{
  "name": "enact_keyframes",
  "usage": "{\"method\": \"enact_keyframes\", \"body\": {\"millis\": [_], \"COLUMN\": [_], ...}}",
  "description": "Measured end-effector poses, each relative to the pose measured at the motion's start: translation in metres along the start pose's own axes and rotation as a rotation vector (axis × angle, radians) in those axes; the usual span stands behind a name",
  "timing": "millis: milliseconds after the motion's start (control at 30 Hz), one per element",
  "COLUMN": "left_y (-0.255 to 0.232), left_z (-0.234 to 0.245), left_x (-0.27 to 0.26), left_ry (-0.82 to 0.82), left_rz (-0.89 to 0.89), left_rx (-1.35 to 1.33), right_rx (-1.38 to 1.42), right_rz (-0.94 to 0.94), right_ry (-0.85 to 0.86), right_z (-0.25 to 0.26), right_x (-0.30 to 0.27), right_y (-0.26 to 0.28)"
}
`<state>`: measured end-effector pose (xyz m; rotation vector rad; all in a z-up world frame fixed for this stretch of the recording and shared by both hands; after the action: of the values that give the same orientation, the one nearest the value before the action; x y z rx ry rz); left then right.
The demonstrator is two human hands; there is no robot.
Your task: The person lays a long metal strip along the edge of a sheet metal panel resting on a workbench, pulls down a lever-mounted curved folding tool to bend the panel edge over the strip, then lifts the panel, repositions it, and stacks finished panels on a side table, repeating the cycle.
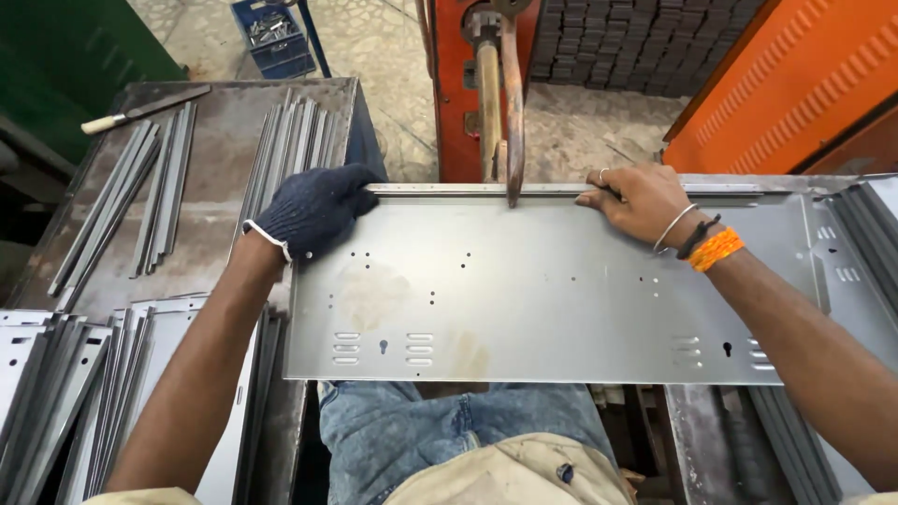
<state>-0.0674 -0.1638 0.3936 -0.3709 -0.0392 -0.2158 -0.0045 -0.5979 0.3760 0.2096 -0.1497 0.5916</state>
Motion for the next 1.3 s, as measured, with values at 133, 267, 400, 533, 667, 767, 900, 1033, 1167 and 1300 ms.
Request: {"method": "enact_keyframes", "body": {"millis": [133, 267, 400, 533, 667, 767, 900, 1033, 1167, 1300], "left_y": [0.013, 0.014, 0.015, 0.010, 0.012, 0.012, 0.008, 0.011, 0.006, 0.018], "left_z": [-0.004, -0.009, -0.014, -0.009, -0.008, -0.008, -0.004, -0.003, -0.005, -0.015], "left_x": [0.002, 0.003, 0.006, 0.007, 0.008, 0.008, 0.007, 0.006, 0.000, 0.002], "left_ry": [-0.032, -0.060, -0.125, -0.127, -0.104, -0.082, -0.076, -0.056, -0.021, -0.084], "left_rz": [-0.148, -0.141, -0.141, -0.100, -0.071, -0.055, -0.014, -0.029, -0.023, -0.125], "left_rx": [-0.044, -0.062, -0.001, 0.077, 0.091, 0.067, 0.055, 0.052, 0.041, 0.091], "right_rx": [-0.010, -0.023, 0.024, 0.136, 0.107, 0.104, 0.154, 0.149, 0.153, 0.072], "right_rz": [0.041, -0.010, 0.004, 0.075, 0.052, -0.005, 0.123, 0.205, 0.038, 0.077], "right_ry": [-0.044, 0.010, -0.002, -0.028, -0.047, -0.017, -0.133, -0.233, -0.047, -0.095], "right_z": [-0.004, -0.004, -0.006, -0.008, -0.006, -0.006, -0.012, -0.017, -0.010, -0.013], "right_x": [-0.001, -0.001, 0.000, -0.002, 0.000, 0.002, 0.000, -0.002, -0.003, -0.001], "right_y": [-0.004, -0.003, -0.008, -0.006, -0.003, -0.002, -0.007, -0.006, 0.004, -0.004]}}
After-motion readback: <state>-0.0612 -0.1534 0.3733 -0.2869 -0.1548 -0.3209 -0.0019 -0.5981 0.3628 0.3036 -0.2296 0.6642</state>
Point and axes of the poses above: each hand's wrist, its own x-axis towards the middle knuckle, its own z-axis out of the back of the hand, y = z × x, the point moved 1 cm from there along x, towards the middle knuckle, and after that the axes turned 2 degrees about z, right-handed, at the moved point
